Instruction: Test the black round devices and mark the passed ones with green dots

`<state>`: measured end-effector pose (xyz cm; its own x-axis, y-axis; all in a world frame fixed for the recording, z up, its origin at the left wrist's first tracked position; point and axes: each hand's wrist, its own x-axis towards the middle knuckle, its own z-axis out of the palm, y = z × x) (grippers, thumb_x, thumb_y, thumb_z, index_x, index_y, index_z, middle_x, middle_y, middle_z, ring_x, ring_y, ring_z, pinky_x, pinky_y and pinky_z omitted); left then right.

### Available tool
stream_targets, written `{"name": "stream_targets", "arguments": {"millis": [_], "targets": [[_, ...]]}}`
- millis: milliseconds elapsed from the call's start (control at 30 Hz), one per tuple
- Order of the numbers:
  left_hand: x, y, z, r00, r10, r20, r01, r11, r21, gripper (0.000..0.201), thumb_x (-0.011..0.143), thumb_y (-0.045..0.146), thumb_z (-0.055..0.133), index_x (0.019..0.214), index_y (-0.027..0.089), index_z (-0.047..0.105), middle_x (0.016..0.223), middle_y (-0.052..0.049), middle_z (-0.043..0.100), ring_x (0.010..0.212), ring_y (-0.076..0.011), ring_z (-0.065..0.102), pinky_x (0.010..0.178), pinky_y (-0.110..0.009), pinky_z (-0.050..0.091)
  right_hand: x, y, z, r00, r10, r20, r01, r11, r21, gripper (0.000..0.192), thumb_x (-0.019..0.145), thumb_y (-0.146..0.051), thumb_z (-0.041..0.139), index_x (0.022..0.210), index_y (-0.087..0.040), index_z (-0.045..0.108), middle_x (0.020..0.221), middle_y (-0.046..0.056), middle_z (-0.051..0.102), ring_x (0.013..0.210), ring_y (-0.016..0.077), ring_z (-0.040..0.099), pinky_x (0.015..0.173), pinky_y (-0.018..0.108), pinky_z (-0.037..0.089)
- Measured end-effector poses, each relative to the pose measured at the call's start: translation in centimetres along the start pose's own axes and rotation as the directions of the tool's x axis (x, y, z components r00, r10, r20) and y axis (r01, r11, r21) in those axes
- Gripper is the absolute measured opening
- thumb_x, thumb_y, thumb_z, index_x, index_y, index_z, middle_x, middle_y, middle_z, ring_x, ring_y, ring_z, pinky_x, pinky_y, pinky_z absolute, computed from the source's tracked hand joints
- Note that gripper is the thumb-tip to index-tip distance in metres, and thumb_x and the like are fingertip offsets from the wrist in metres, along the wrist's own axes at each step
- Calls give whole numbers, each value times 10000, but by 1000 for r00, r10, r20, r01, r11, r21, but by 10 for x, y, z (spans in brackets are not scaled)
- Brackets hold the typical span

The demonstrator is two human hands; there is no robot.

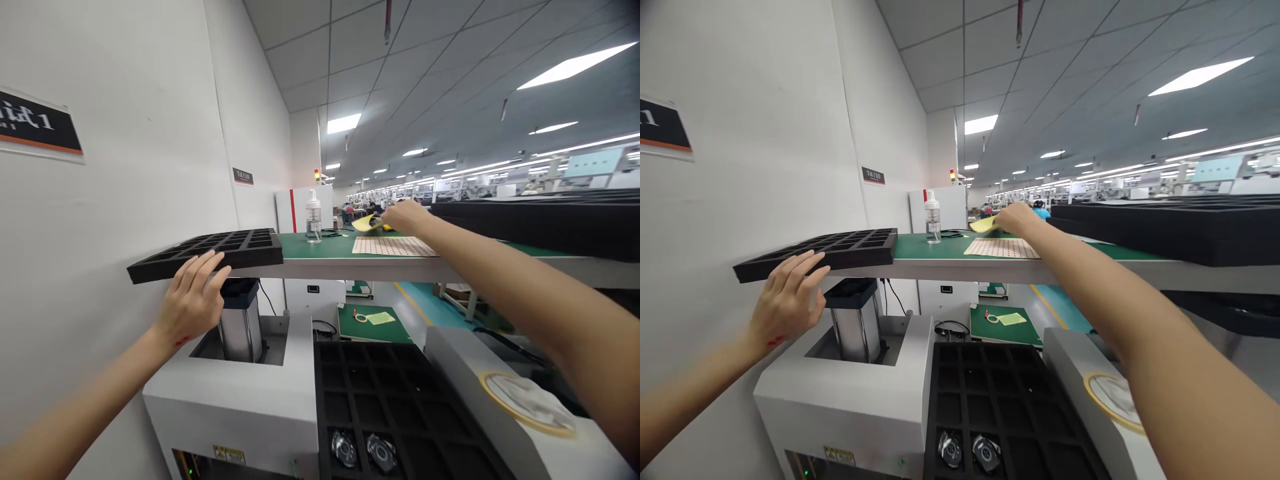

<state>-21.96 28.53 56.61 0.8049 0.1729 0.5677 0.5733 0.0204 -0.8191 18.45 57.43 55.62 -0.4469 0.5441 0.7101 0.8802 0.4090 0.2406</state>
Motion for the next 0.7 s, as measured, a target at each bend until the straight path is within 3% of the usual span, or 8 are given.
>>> {"name": "stream_targets", "arguments": {"millis": [167,267,300,333,400,433,567,700], "targets": [[21,43,-27,996,35,-86,-55,969,-242,331,680,-12,637,1000,65,606,1041,-200,706,1006,-328,659,875,-435,518,-21,1,-49,995,-12,99,32,979,-202,531,1056,-226,224,761,-55,632,755,21,636,729,76,633,701,234,463],[39,75,-34,985,-144,93,171,822,-544,199,786,55,577,979,104,596,921,-136,721,872,-260,679,768,-371,521,-46,-9,-76,995,-34,92,56,965,-254,312,1008,-209,426,814,-84,636,816,33,661,751,107,633,679,253,484],[47,84,-33,937,-248,246,349,670,-655,158,819,113,568,974,125,600,911,-117,719,850,-246,674,757,-363,516,-56,-14,-82,995,-55,88,76,962,-260,249,988,-188,465,837,-91,638,835,41,669,755,116,630,666,259,483],[57,93,-30,838,-325,439,545,435,-717,133,847,187,563,968,148,603,918,-102,716,855,-238,667,771,-362,511,-65,-19,-88,993,-82,86,102,960,-262,207,973,-165,480,866,-93,642,847,50,676,756,126,626,650,262,474],[79,105,-18,546,-295,785,793,-120,-597,203,885,357,534,958,178,599,967,-97,712,921,-243,656,823,-373,509,-82,-29,-94,984,-151,95,170,952,-255,220,960,-105,440,913,-83,654,840,78,687,757,151,620,608,264,428],[91,109,-9,434,-217,874,815,-319,-484,277,901,434,498,964,179,587,990,-109,711,956,-249,655,839,-380,516,-90,-33,-95,978,-185,101,205,947,-248,252,952,-75,410,933,-73,661,830,98,693,756,165,618,587,267,395],[142,121,36,290,3,957,756,-614,-228,508,934,599,345,1053,142,534,1092,-196,704,973,-261,690,759,-367,583,-112,-42,-91,955,-279,104,296,931,-214,310,912,-26,374,960,-67,678,850,155,706,734,194,603,542,290,294],[187,137,69,217,113,970,696,-715,-73,557,918,621,422,1046,96,557,1023,-209,712,864,-243,711,705,-348,598,-121,-44,-81,953,-292,78,302,931,-207,284,902,-28,406,1013,-71,664,864,141,698,726,192,601,518,285,276]]}}
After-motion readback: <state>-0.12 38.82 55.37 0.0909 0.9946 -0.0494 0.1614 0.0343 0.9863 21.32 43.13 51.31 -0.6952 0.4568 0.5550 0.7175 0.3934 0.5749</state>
